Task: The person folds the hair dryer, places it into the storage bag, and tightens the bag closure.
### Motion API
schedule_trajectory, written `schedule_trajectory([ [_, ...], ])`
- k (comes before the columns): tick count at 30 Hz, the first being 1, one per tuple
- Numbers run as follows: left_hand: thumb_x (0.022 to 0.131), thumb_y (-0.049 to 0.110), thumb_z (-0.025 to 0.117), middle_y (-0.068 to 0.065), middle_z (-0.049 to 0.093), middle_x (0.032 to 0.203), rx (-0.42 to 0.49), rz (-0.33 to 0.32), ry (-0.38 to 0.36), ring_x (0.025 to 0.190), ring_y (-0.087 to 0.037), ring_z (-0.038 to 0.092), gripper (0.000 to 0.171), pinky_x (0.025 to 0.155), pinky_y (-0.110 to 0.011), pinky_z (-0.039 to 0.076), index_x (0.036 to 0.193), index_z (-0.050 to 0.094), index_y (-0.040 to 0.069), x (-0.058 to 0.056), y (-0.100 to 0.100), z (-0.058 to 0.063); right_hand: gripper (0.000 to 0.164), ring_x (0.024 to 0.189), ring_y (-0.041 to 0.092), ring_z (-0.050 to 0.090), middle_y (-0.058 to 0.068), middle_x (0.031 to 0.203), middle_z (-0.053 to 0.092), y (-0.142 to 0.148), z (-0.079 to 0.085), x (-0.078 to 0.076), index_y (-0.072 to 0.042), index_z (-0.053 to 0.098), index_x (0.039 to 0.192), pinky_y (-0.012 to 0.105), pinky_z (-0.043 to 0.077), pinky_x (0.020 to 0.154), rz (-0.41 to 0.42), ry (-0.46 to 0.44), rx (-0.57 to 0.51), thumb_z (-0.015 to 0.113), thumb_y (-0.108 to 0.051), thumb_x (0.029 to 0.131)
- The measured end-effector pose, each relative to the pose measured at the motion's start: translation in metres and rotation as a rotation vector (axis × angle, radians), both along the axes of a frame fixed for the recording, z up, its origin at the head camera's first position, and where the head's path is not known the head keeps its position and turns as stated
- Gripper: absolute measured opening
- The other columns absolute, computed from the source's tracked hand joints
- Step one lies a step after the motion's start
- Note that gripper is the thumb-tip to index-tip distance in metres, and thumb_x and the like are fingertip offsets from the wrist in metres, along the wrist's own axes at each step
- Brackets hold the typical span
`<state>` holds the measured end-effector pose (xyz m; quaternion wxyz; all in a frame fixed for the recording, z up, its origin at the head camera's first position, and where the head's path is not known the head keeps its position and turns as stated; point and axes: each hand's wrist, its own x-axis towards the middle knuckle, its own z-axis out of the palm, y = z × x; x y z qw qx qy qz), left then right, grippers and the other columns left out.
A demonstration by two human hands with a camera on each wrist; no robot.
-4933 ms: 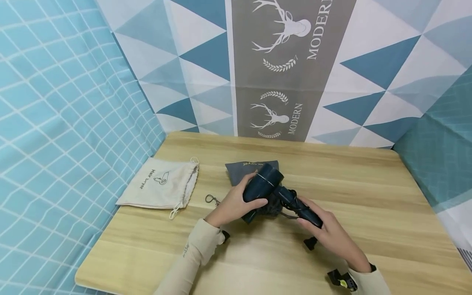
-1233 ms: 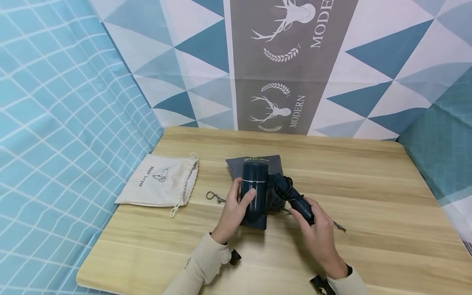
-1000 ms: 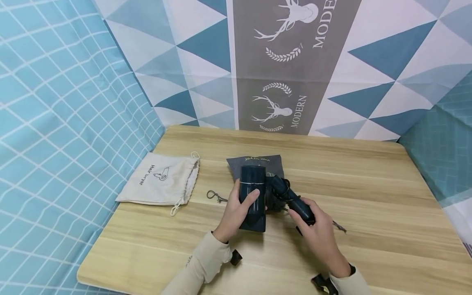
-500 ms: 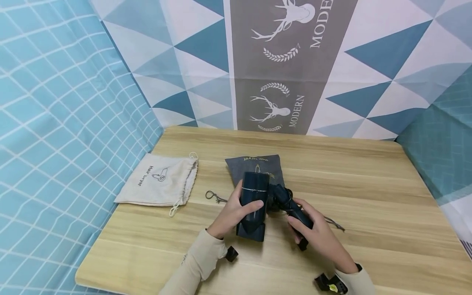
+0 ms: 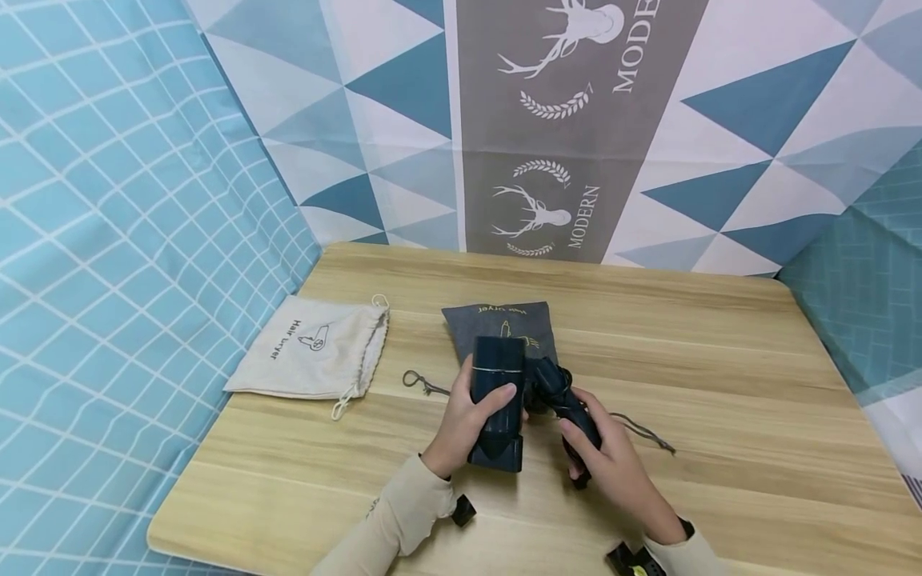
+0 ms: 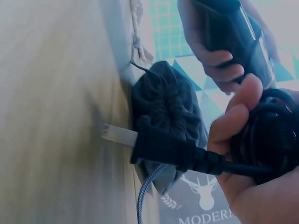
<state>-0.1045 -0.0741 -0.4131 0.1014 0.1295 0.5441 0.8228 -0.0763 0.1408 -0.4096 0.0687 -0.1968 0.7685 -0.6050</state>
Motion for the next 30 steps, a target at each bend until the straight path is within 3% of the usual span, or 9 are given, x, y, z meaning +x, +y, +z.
schedule_trajectory([
  [9, 0.089, 0.018, 0.055, -0.023, 0.051, 0.111, -0.006, 0.017, 0.032, 0.074, -0.035, 0.062, 0.048, 0.067, -0.051, 0.05, 0.131, 0.032, 0.02, 0.001, -0.001, 0.003, 0.04, 0.046, 0.014, 0.053, 0.009, 0.069, 0.052, -0.003, -0.027, -0.003, -0.022, 0.037, 0.132, 0.03, 0.047, 0.043, -0.06, 0.079, -0.029, 0.046, -0.013, 0.094],
  [12, 0.09, 0.017, 0.054, -0.022, 0.051, 0.111, -0.011, 0.02, 0.049, 0.075, -0.037, 0.062, 0.048, 0.067, -0.051, 0.05, 0.132, 0.032, 0.02, 0.001, -0.001, 0.002, 0.04, 0.047, 0.014, 0.053, 0.009, 0.072, 0.052, -0.004, -0.027, -0.002, -0.022, 0.037, 0.132, 0.03, 0.047, 0.043, -0.068, 0.084, -0.037, 0.046, -0.012, 0.094],
  [22, 0.09, 0.016, 0.053, -0.022, 0.051, 0.11, -0.024, 0.05, 0.088, 0.074, -0.039, 0.061, 0.047, 0.066, -0.052, 0.049, 0.132, 0.032, 0.019, 0.004, 0.0, 0.002, 0.038, 0.049, 0.022, 0.053, 0.013, 0.074, 0.051, -0.018, -0.003, 0.01, -0.014, 0.038, 0.131, 0.031, 0.047, 0.046, -0.127, 0.083, -0.063, 0.045, -0.01, 0.094],
  [30, 0.09, 0.014, 0.052, -0.023, 0.05, 0.109, -0.004, 0.054, 0.114, 0.075, -0.051, 0.056, 0.047, 0.065, -0.052, 0.049, 0.133, 0.032, 0.017, 0.003, 0.002, 0.001, 0.038, 0.056, 0.026, 0.055, 0.014, 0.085, 0.051, -0.025, -0.021, 0.014, -0.024, 0.04, 0.13, 0.034, 0.05, 0.05, -0.238, -0.012, -0.143, 0.047, -0.015, 0.094],
])
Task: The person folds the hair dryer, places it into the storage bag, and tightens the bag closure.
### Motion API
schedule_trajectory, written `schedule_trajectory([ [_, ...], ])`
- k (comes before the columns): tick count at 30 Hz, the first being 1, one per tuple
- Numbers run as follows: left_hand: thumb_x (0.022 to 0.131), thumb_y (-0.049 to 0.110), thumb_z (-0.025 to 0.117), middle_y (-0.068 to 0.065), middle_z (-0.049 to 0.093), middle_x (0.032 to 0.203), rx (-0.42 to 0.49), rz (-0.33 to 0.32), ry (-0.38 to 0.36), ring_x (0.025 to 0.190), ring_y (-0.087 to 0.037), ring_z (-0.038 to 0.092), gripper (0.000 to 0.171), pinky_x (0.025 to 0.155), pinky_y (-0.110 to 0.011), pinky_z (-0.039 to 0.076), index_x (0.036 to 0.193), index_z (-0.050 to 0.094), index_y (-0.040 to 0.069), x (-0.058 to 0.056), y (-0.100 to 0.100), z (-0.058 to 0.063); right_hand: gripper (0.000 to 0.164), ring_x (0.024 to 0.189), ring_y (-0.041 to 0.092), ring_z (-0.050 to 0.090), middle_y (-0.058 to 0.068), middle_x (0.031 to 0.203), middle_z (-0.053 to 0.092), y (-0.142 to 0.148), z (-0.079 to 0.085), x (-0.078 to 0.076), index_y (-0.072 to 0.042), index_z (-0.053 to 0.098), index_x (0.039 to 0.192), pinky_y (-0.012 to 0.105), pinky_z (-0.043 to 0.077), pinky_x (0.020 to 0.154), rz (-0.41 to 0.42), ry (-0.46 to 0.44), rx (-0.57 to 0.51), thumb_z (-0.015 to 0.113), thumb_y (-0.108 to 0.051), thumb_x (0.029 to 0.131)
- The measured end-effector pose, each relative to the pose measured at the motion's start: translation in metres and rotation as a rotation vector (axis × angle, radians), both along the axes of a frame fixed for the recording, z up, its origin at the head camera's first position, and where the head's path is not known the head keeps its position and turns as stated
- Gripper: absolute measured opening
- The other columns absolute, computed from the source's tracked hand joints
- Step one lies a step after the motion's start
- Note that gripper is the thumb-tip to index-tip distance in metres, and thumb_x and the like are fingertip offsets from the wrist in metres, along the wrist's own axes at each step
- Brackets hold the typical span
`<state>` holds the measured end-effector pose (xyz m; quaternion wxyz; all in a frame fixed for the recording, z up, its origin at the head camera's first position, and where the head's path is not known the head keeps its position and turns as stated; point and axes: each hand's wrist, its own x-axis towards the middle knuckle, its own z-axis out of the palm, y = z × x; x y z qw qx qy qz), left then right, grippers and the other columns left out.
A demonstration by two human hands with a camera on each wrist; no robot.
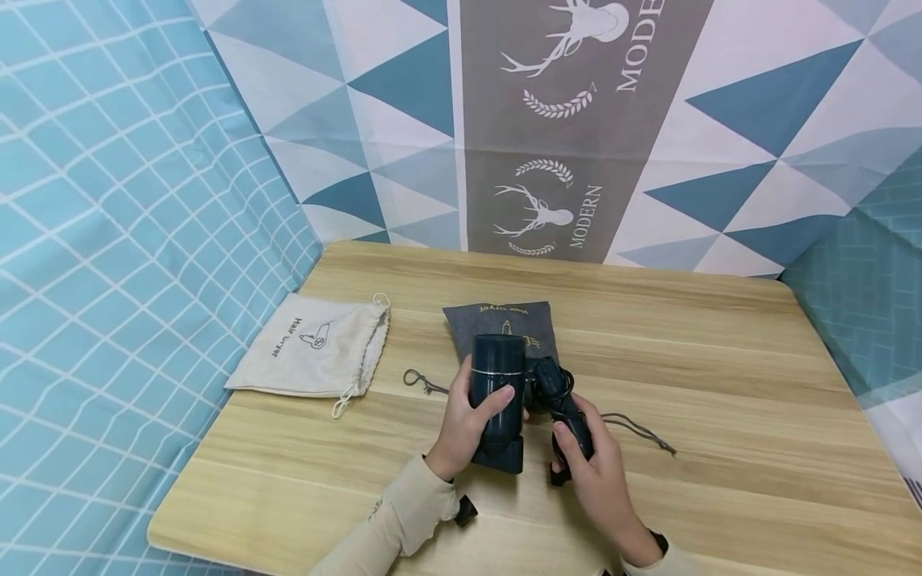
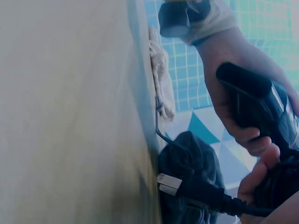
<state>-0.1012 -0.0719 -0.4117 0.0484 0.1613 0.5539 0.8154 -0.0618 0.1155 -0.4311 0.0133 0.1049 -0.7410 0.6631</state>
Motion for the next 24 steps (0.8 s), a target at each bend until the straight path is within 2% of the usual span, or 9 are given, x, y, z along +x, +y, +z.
schedule_trajectory([
  [5, 0.091, 0.013, 0.051, -0.023, 0.05, 0.109, 0.014, 0.015, 0.008, 0.075, -0.058, 0.051, 0.046, 0.065, -0.052, 0.049, 0.133, 0.032, 0.017, 0.0, -0.003, -0.004, 0.04, 0.06, 0.025, 0.054, 0.02, 0.086, 0.051, -0.009, -0.009, 0.001, -0.023, 0.037, 0.133, 0.034, 0.049, 0.054, -0.025, -0.009, -0.03, 0.046, -0.018, 0.094],
  [9, 0.091, 0.014, 0.05, -0.021, 0.052, 0.108, 0.013, 0.019, -0.005, 0.077, -0.055, 0.052, 0.044, 0.067, -0.051, 0.049, 0.132, 0.033, 0.018, -0.002, 0.0, -0.006, 0.04, 0.061, 0.025, 0.055, 0.018, 0.086, 0.05, -0.009, -0.008, 0.0, -0.025, 0.036, 0.133, 0.033, 0.049, 0.056, -0.037, -0.031, -0.009, 0.045, -0.022, 0.094],
  [13, 0.092, 0.014, 0.049, -0.021, 0.053, 0.105, 0.034, 0.046, 0.01, 0.076, -0.046, 0.058, 0.043, 0.068, -0.049, 0.05, 0.132, 0.033, 0.018, -0.003, 0.0, -0.005, 0.039, 0.062, 0.028, 0.056, 0.017, 0.088, 0.051, -0.011, -0.001, -0.004, -0.024, 0.036, 0.133, 0.033, 0.05, 0.056, -0.041, 0.02, 0.04, 0.045, -0.02, 0.094],
  [17, 0.092, 0.011, 0.047, -0.025, 0.053, 0.105, 0.08, 0.107, 0.057, 0.073, -0.045, 0.058, 0.041, 0.067, -0.049, 0.05, 0.131, 0.034, 0.012, 0.0, -0.004, 0.003, 0.041, 0.067, 0.027, 0.057, 0.012, 0.093, 0.053, -0.027, 0.016, -0.005, -0.017, 0.034, 0.134, 0.033, 0.051, 0.058, -0.043, 0.071, 0.064, 0.045, -0.018, 0.095],
  [19, 0.092, 0.012, 0.047, -0.025, 0.053, 0.104, 0.09, 0.139, 0.062, 0.072, -0.043, 0.058, 0.039, 0.065, -0.049, 0.05, 0.129, 0.035, 0.011, 0.0, -0.005, 0.005, 0.042, 0.077, 0.025, 0.058, 0.009, 0.1, 0.054, -0.036, 0.02, -0.005, -0.016, 0.032, 0.135, 0.031, 0.05, 0.064, -0.063, 0.076, 0.081, 0.043, -0.019, 0.095],
  [21, 0.092, 0.013, 0.049, -0.021, 0.054, 0.106, 0.082, 0.187, 0.066, 0.076, -0.04, 0.06, 0.039, 0.066, -0.047, 0.051, 0.128, 0.036, 0.011, 0.0, -0.006, 0.005, 0.044, 0.093, 0.019, 0.056, 0.007, 0.113, 0.052, -0.045, 0.021, -0.004, -0.016, 0.029, 0.137, 0.033, 0.049, 0.075, -0.084, 0.045, 0.092, 0.042, -0.024, 0.096],
  [24, 0.091, 0.016, 0.052, -0.017, 0.054, 0.108, 0.054, 0.249, 0.058, 0.084, -0.031, 0.061, 0.039, 0.07, -0.043, 0.051, 0.127, 0.038, 0.014, -0.002, -0.007, 0.002, 0.048, 0.12, 0.015, 0.039, 0.005, 0.133, 0.04, -0.056, 0.013, -0.006, -0.016, 0.023, 0.139, 0.038, 0.036, 0.095, -0.094, -0.001, 0.099, 0.038, -0.032, 0.096],
])
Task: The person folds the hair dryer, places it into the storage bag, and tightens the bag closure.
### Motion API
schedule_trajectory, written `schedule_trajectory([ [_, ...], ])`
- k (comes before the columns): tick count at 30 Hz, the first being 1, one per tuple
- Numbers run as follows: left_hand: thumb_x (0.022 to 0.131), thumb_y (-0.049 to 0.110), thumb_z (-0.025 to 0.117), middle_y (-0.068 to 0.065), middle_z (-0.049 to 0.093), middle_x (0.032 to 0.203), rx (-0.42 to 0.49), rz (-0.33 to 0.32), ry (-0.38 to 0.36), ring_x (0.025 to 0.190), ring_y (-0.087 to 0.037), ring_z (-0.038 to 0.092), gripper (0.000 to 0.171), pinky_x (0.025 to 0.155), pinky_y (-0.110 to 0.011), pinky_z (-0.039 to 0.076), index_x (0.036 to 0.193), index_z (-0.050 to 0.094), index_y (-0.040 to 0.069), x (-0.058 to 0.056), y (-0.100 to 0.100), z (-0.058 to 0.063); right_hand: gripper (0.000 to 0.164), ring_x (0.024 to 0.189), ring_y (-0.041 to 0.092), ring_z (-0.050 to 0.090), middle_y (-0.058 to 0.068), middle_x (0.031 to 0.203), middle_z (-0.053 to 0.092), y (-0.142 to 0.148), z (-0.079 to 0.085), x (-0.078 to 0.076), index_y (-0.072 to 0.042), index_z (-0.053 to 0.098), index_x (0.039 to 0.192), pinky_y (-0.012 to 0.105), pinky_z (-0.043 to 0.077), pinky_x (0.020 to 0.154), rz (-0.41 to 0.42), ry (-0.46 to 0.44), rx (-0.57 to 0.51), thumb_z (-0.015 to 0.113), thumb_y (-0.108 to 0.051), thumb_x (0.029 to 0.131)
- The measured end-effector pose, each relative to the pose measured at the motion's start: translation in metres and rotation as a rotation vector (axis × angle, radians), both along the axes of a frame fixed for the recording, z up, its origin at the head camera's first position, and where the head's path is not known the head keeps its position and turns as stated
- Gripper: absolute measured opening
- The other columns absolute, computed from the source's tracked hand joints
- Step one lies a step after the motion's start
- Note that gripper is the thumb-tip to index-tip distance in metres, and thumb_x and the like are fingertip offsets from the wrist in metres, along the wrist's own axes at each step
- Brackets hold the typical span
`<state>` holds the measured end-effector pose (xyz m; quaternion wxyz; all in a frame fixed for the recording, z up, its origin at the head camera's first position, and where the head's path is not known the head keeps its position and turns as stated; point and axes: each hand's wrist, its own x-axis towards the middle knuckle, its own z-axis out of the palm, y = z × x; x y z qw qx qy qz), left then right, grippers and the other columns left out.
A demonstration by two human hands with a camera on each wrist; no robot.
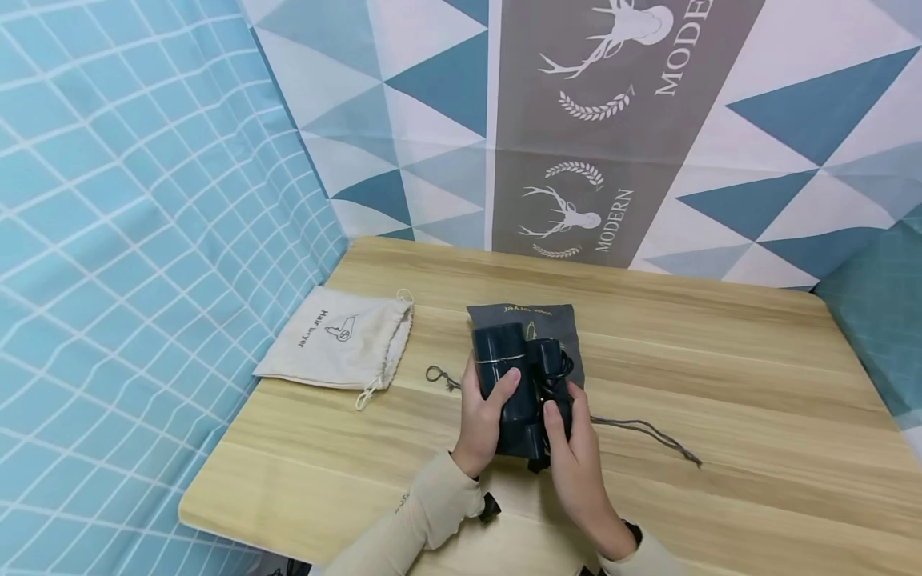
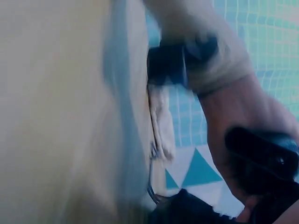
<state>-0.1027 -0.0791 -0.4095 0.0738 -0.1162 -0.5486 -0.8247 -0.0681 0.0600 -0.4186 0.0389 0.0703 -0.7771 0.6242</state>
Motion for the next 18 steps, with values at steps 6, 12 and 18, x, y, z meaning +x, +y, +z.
schedule_trajectory([
  [6, 0.09, 0.016, 0.053, -0.013, 0.054, 0.115, -0.026, 0.029, 0.005, 0.094, -0.027, 0.059, 0.042, 0.075, -0.041, 0.05, 0.128, 0.036, 0.017, -0.004, 0.0, 0.002, 0.055, 0.132, 0.015, 0.018, 0.004, 0.144, 0.021, -0.003, 0.0, -0.006, -0.015, 0.017, 0.141, 0.049, 0.021, 0.104, 0.01, -0.056, 0.001, 0.036, -0.04, 0.095],
  [12, 0.089, 0.019, 0.055, -0.012, 0.053, 0.115, -0.043, 0.041, -0.012, 0.094, -0.027, 0.058, 0.044, 0.076, -0.042, 0.05, 0.128, 0.036, 0.018, -0.005, -0.006, 0.004, 0.055, 0.119, 0.015, 0.04, 0.005, 0.133, 0.039, 0.006, 0.001, -0.01, -0.019, 0.022, 0.139, 0.038, 0.038, 0.095, 0.081, -0.123, -0.031, 0.043, -0.039, 0.093],
  [18, 0.086, 0.024, 0.059, -0.015, 0.054, 0.108, 0.034, 0.211, -0.033, 0.089, -0.029, 0.059, 0.045, 0.073, -0.041, 0.05, 0.126, 0.038, 0.016, -0.011, -0.019, 0.002, 0.04, 0.092, 0.015, 0.058, 0.008, 0.102, 0.06, 0.011, -0.003, -0.015, -0.009, 0.053, 0.114, 0.025, 0.047, 0.078, 0.098, -0.211, -0.029, 0.049, -0.041, 0.09],
])
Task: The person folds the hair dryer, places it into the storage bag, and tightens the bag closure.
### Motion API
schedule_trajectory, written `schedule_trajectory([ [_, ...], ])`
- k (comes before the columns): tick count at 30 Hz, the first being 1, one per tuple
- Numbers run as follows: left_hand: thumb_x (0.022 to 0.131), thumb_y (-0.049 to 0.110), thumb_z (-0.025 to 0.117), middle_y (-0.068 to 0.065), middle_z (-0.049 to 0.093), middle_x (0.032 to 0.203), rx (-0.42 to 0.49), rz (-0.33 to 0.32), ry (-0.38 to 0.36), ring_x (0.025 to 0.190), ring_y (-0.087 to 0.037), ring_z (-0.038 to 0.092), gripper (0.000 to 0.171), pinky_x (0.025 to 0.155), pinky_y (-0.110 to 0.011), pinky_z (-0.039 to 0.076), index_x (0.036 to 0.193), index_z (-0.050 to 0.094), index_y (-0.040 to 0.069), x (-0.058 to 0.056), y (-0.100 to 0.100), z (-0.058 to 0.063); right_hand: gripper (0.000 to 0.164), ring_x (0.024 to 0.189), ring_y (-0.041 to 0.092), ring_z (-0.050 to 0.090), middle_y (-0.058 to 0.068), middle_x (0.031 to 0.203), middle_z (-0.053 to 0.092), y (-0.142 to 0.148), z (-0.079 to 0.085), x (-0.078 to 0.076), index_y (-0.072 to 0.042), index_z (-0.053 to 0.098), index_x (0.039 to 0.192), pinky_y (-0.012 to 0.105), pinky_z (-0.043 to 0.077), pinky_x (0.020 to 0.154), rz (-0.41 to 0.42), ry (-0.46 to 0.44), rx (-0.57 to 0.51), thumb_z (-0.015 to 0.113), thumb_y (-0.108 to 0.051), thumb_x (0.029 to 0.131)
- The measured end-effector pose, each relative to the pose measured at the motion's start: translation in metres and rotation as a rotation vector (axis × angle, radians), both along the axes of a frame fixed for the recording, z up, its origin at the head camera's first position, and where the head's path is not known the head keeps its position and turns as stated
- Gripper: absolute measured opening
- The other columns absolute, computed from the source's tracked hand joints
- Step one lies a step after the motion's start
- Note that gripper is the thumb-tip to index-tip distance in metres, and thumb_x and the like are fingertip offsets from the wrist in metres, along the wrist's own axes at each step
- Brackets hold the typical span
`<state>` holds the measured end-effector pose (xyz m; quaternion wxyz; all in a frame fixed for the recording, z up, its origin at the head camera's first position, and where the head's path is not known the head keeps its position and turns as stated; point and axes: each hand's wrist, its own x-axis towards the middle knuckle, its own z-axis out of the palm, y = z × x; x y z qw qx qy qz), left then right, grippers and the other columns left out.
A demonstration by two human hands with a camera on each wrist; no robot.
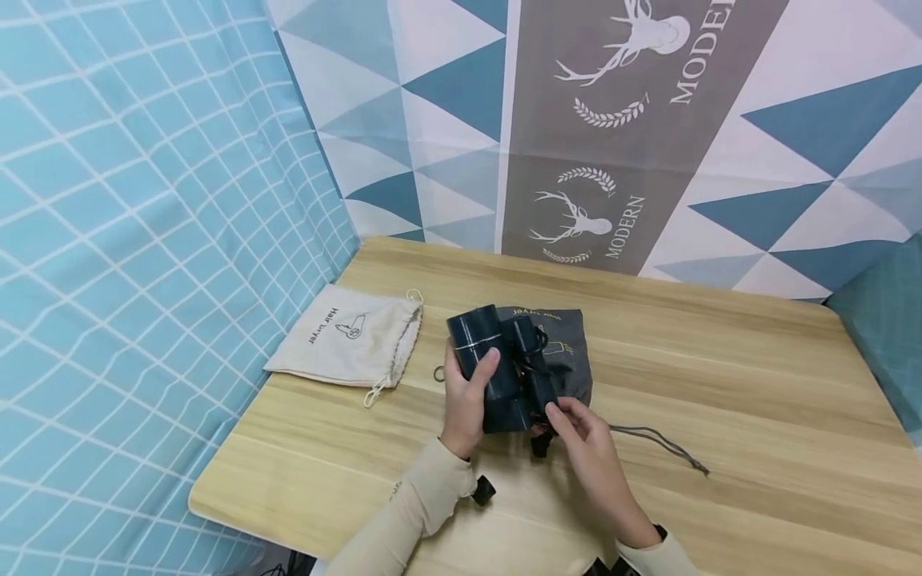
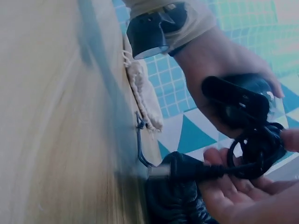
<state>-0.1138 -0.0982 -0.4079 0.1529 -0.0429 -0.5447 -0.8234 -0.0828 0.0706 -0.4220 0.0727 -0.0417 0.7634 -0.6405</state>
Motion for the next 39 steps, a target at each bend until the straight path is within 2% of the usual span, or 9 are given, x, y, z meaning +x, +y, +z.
schedule_trajectory([
  [3, 0.086, 0.025, 0.06, -0.014, 0.054, 0.108, 0.01, 0.02, -0.026, 0.088, -0.028, 0.06, 0.046, 0.072, -0.04, 0.05, 0.125, 0.038, 0.017, 0.0, -0.001, -0.001, 0.04, 0.096, 0.015, 0.056, 0.007, 0.106, 0.058, 0.001, -0.003, -0.002, -0.011, 0.052, 0.116, 0.028, 0.046, 0.082, 0.055, -0.044, -0.029, 0.048, -0.042, 0.09],
  [6, 0.088, 0.024, 0.058, -0.012, 0.053, 0.112, -0.066, -0.049, -0.032, 0.094, -0.026, 0.058, 0.046, 0.077, -0.04, 0.049, 0.127, 0.035, 0.019, 0.003, 0.002, 0.0, 0.039, 0.101, 0.016, 0.053, 0.005, 0.113, 0.054, 0.002, -0.006, -0.003, -0.014, 0.049, 0.12, 0.03, 0.045, 0.083, 0.094, -0.066, -0.088, 0.045, -0.04, 0.092],
  [11, 0.093, 0.026, 0.048, -0.007, 0.048, 0.122, -0.29, -0.185, -0.025, 0.104, -0.021, 0.054, 0.044, 0.085, -0.037, 0.045, 0.132, 0.028, 0.024, 0.004, 0.002, 0.01, 0.04, 0.099, 0.02, 0.055, 0.011, 0.119, 0.05, 0.01, -0.011, -0.003, -0.012, 0.044, 0.126, 0.035, 0.047, 0.083, 0.114, -0.096, -0.229, 0.04, -0.036, 0.095],
  [14, 0.096, 0.03, 0.04, -0.006, 0.05, 0.121, -0.465, -0.194, -0.034, 0.104, -0.015, 0.053, 0.039, 0.088, -0.031, 0.043, 0.133, 0.031, 0.02, 0.001, -0.004, 0.017, 0.042, 0.094, 0.024, 0.058, 0.016, 0.117, 0.051, 0.015, -0.012, -0.005, -0.008, 0.041, 0.128, 0.036, 0.047, 0.082, 0.102, -0.079, -0.306, 0.039, -0.035, 0.096],
  [19, 0.095, 0.035, 0.039, -0.004, 0.057, 0.087, -0.715, -0.054, -0.037, 0.077, -0.011, 0.053, 0.03, 0.067, -0.026, 0.045, 0.106, 0.053, 0.011, -0.01, -0.015, 0.01, 0.043, 0.092, 0.023, 0.059, 0.018, 0.117, 0.051, 0.018, -0.012, -0.005, -0.005, 0.038, 0.13, 0.032, 0.048, 0.08, 0.099, -0.04, -0.347, 0.037, -0.031, 0.096],
  [24, 0.091, 0.044, 0.044, 0.002, 0.046, 0.062, -0.82, 0.06, -0.003, 0.054, -0.011, 0.045, 0.033, 0.049, -0.026, 0.039, 0.079, 0.052, 0.015, -0.017, -0.021, -0.005, 0.043, 0.091, 0.023, 0.058, 0.015, 0.119, 0.049, 0.017, -0.013, -0.002, -0.007, 0.04, 0.129, 0.031, 0.048, 0.078, 0.06, -0.077, -0.355, 0.039, -0.034, 0.095],
  [29, 0.093, 0.044, 0.04, 0.006, 0.049, 0.063, -0.93, 0.149, 0.072, 0.055, -0.007, 0.046, 0.032, 0.05, -0.023, 0.04, 0.082, 0.056, 0.018, -0.018, -0.025, -0.008, 0.042, 0.086, 0.02, 0.057, 0.015, 0.116, 0.05, 0.019, -0.014, -0.001, -0.008, 0.042, 0.127, 0.026, 0.046, 0.067, 0.011, -0.076, -0.331, 0.041, -0.035, 0.095],
  [34, 0.093, 0.038, 0.045, 0.009, 0.05, 0.062, -1.233, 0.346, 0.125, 0.051, -0.003, 0.045, 0.029, 0.048, -0.019, 0.038, 0.083, 0.06, 0.015, -0.024, -0.041, -0.012, 0.043, 0.084, 0.024, 0.058, 0.015, 0.112, 0.049, 0.023, -0.014, 0.002, -0.006, 0.044, 0.124, 0.034, 0.049, 0.073, -0.023, -0.104, -0.351, 0.04, -0.037, 0.095],
  [39, 0.087, 0.03, 0.056, 0.004, 0.051, 0.062, -1.429, 0.43, -0.01, 0.048, -0.008, 0.044, 0.021, 0.043, -0.021, 0.037, 0.077, 0.059, 0.011, -0.034, -0.073, -0.017, 0.044, 0.084, 0.025, 0.057, 0.014, 0.113, 0.048, 0.026, -0.011, 0.0, -0.005, 0.044, 0.123, 0.038, 0.048, 0.077, -0.025, -0.112, -0.362, 0.04, -0.038, 0.094],
])
